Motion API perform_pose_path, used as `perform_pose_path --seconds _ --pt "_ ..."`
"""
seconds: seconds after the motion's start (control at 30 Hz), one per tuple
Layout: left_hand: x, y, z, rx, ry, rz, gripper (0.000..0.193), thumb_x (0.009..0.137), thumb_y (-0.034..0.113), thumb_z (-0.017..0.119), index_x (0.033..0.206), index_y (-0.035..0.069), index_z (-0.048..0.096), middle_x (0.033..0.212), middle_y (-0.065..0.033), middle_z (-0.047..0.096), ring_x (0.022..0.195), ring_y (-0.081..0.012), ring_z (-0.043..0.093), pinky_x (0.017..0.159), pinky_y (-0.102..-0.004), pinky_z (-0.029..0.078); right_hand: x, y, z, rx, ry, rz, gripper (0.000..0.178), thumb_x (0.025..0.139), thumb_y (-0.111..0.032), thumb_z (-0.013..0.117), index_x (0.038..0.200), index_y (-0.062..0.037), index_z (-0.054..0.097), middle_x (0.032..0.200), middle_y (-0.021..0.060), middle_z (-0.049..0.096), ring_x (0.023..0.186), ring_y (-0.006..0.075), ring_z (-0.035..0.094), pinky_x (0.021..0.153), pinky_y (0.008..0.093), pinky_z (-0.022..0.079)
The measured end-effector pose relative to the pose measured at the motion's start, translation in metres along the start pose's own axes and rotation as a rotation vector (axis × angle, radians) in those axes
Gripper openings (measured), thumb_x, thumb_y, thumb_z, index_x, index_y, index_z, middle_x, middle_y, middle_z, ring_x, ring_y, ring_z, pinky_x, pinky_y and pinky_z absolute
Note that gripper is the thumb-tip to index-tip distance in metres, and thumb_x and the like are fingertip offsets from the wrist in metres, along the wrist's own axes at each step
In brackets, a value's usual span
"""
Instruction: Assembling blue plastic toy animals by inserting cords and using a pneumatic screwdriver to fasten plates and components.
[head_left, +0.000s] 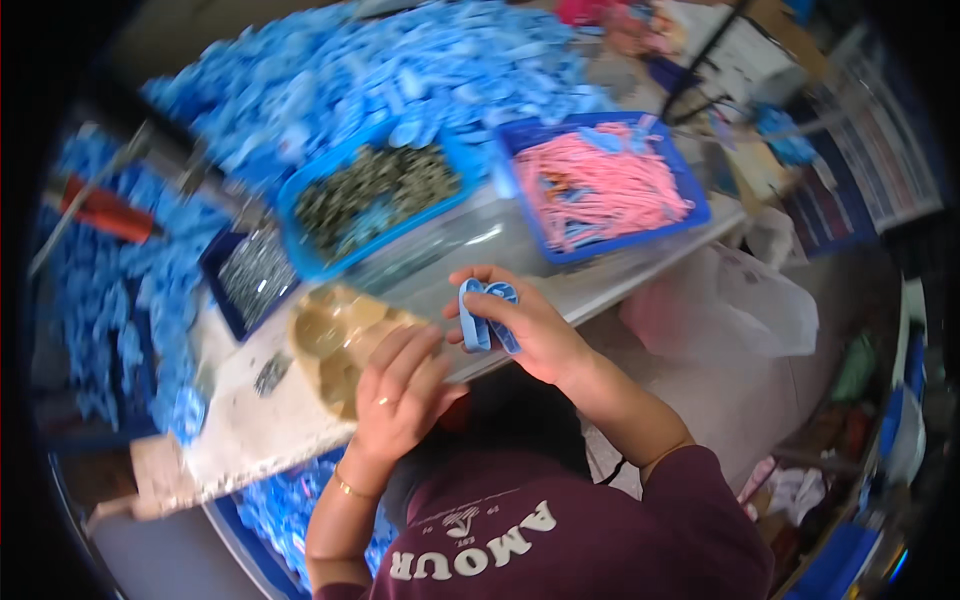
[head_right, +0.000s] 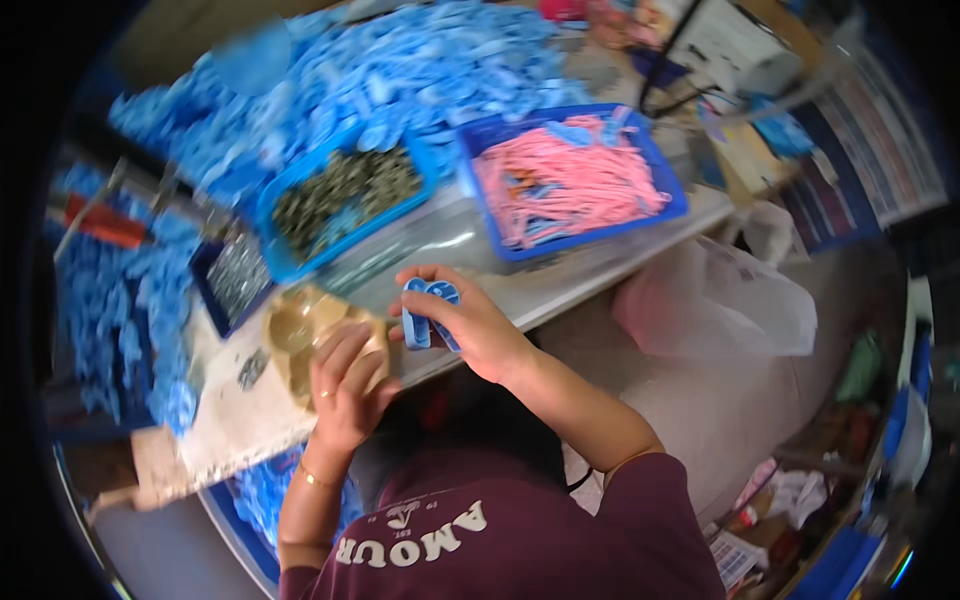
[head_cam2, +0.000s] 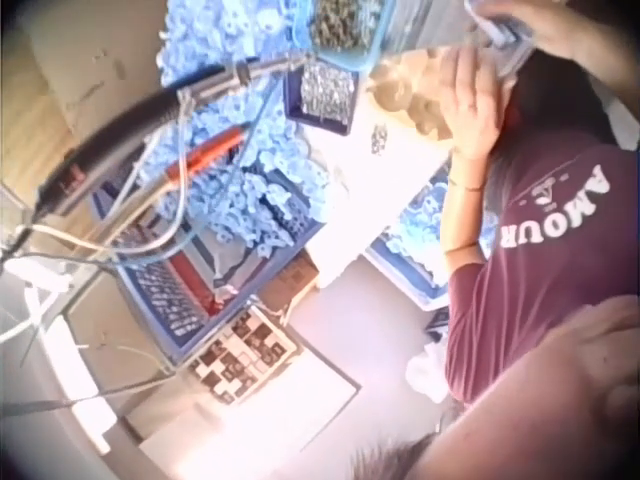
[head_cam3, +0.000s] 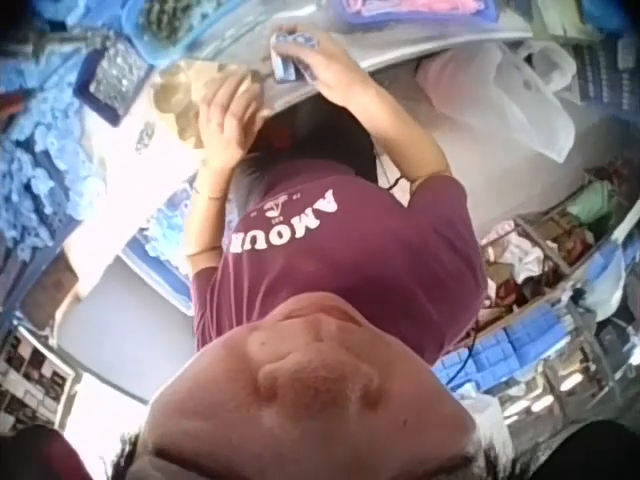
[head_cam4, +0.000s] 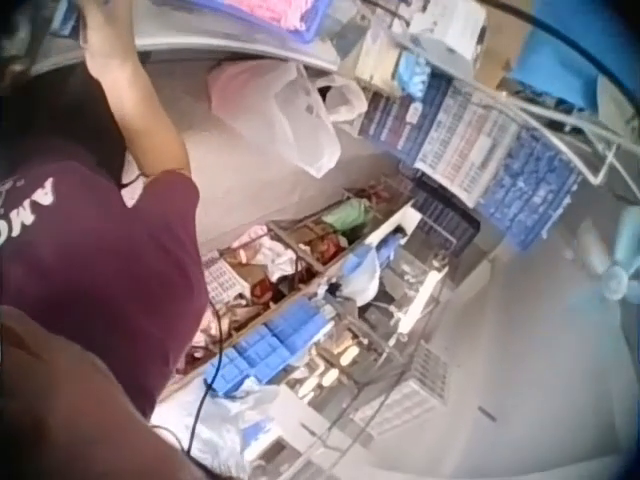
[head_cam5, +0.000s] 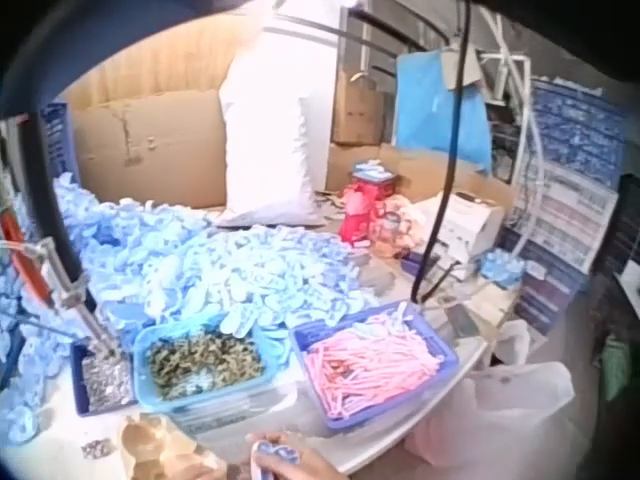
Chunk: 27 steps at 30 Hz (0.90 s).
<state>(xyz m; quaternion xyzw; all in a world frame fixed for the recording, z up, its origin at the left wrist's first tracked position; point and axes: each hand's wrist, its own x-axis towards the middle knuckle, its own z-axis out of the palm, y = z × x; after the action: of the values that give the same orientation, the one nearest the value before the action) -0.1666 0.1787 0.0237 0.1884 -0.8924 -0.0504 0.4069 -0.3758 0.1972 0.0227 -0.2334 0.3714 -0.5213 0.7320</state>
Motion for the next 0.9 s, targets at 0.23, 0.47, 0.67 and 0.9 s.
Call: perform_pose_path --seconds 0.23,0.47,0.67,0.9 --pt "-0.015 0.003 0.004 -0.035 -0.068 -0.193 0.030 0.091 0.011 0.067 0.117 0.001 0.057 0.126 -0.0208 0.060 0.111 -0.0385 0.059 0.095 -0.0460 0.048 -0.082 -0.060 -0.105 0.051 0.336 -0.241 0.037 0.100 -0.019 0.060 0.135 -0.0078 0.051 0.120 0.0134 0.065 0.104 0.0255 0.068 0.088 0.0375 0.056" --pt "-0.003 0.009 0.013 -0.105 -0.131 -0.217 0.025 0.089 0.004 0.061 0.113 0.001 0.057 0.121 -0.0215 0.061 0.109 -0.0384 0.059 0.098 -0.0467 0.044 -0.129 -0.178 -0.299 -0.006 0.630 -0.469 0.029 0.098 -0.018 0.063 0.122 -0.0032 0.057 0.116 0.0137 0.065 0.102 0.0241 0.067 0.086 0.0389 0.058" --pt "-0.004 0.013 0.014 -0.108 -0.144 -0.234 0.025 0.087 0.001 0.061 0.111 0.000 0.057 0.119 -0.0208 0.062 0.107 -0.0378 0.060 0.096 -0.0465 0.046 -0.094 -0.419 -0.313 0.091 1.234 -0.985 0.051 0.100 -0.042 0.059 0.132 -0.0033 0.051 0.144 0.0177 0.043 0.127 0.0325 0.048 0.097 0.0492 0.051" --pt "-0.016 0.018 0.014 -0.106 -0.096 -0.238 0.027 0.086 0.000 0.066 0.112 0.001 0.059 0.117 -0.0184 0.064 0.105 -0.0374 0.062 0.094 -0.0450 0.051 -0.075 -0.399 -0.425 -0.093 1.229 -0.904 0.046 0.094 -0.022 0.067 0.127 0.0049 0.050 0.125 0.0232 0.055 0.099 0.0314 0.067 0.081 0.0437 0.061"
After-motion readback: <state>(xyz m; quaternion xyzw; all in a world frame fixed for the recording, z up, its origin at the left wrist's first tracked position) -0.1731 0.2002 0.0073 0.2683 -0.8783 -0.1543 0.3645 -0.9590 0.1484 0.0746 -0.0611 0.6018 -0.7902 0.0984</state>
